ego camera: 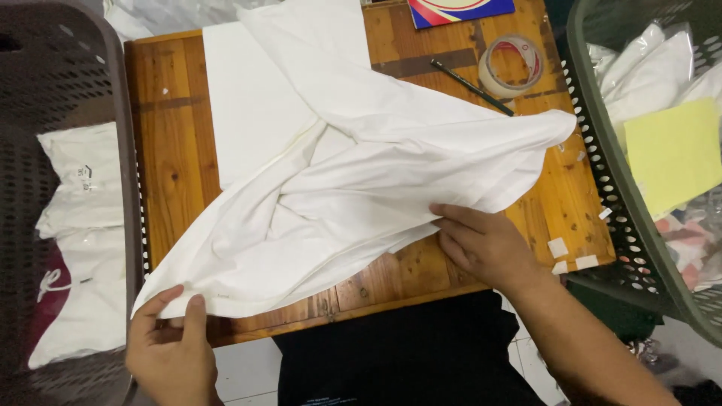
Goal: The person folds a white shirt on a wooden table, smoothing the fabric and aligning the edges. They then place a yellow paper label on the folded shirt and press it down.
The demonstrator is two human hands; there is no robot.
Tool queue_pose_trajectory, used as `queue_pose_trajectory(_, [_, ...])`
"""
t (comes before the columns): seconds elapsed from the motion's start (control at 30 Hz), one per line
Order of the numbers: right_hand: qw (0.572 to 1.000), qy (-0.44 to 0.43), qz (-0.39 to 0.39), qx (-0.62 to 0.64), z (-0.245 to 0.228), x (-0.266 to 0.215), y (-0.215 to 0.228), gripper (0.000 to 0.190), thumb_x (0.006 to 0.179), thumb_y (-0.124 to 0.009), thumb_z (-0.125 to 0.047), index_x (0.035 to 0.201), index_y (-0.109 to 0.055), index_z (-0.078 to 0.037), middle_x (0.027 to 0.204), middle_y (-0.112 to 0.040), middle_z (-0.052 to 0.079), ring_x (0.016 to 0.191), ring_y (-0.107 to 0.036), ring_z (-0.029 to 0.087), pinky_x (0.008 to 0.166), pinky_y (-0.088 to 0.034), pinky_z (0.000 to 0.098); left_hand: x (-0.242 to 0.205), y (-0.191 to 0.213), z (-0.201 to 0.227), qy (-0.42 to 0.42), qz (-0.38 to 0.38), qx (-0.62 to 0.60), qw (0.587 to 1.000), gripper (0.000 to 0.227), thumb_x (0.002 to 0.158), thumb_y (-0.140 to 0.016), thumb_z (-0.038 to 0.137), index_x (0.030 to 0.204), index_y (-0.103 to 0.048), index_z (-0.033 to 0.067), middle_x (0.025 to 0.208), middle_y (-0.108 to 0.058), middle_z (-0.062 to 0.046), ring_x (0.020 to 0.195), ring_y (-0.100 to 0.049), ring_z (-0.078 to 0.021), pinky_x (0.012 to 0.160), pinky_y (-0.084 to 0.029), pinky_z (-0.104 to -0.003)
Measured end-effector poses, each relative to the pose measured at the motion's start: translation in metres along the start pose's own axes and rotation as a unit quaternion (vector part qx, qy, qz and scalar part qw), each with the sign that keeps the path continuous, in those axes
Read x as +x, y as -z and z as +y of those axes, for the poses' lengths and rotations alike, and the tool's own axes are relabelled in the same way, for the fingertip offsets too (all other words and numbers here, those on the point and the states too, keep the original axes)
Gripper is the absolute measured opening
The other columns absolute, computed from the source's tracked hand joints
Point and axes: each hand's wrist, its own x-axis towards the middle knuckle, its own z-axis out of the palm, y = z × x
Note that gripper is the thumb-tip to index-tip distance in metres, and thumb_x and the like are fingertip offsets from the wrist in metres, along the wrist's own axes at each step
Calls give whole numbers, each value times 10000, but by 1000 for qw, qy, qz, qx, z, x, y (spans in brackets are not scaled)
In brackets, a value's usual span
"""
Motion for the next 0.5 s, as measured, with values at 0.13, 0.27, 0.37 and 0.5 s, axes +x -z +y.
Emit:
queue_pose_trajectory(0.13, [995, -77, -36, 58, -4, 5, 26, 109, 766, -571, -55, 855, -622, -16, 1018, -596, 69, 774, -615, 117, 672, -503, 198, 13, 2, -8, 45, 3, 29, 999, 183, 745, -673, 136, 922, -628, 153, 572, -449, 15, 521, -409, -53, 574, -384, -187])
queue_pose_trajectory(0.27, [990, -76, -54, 108, 2, 5, 39, 89, 720, -582, -25, 800, -616, -4, 900, -605, 114, 784, -618, 173, 720, -500, 229, 14, 4, -7, 7, 3, -7, 1000, 246, 766, -674, 102, 1008, -634, 122, 613, -496, 13, 527, -420, -31, 586, -390, -154])
queue_pose_trajectory(0.37, [989, -80, -61, 106, 2, 5, 41, 80, 720, -624, -41, 794, -625, -8, 900, -612, 100, 784, -618, 157, 757, -493, 221, 17, 5, -18, -32, -4, -10, 999, 195, 801, -669, 92, 993, -641, 114, 657, -512, 4, 568, -439, -49, 605, -394, -168])
queue_pose_trajectory(0.5, [983, -118, -93, 107, -5, 10, 46, 49, 730, -636, -64, 758, -628, -24, 868, -624, 76, 780, -617, 143, 765, -481, 214, 18, 6, -30, -61, -9, -1, 998, 48, 841, -651, 101, 886, -665, 106, 581, -463, 43, 555, -404, -38, 572, -342, -170])
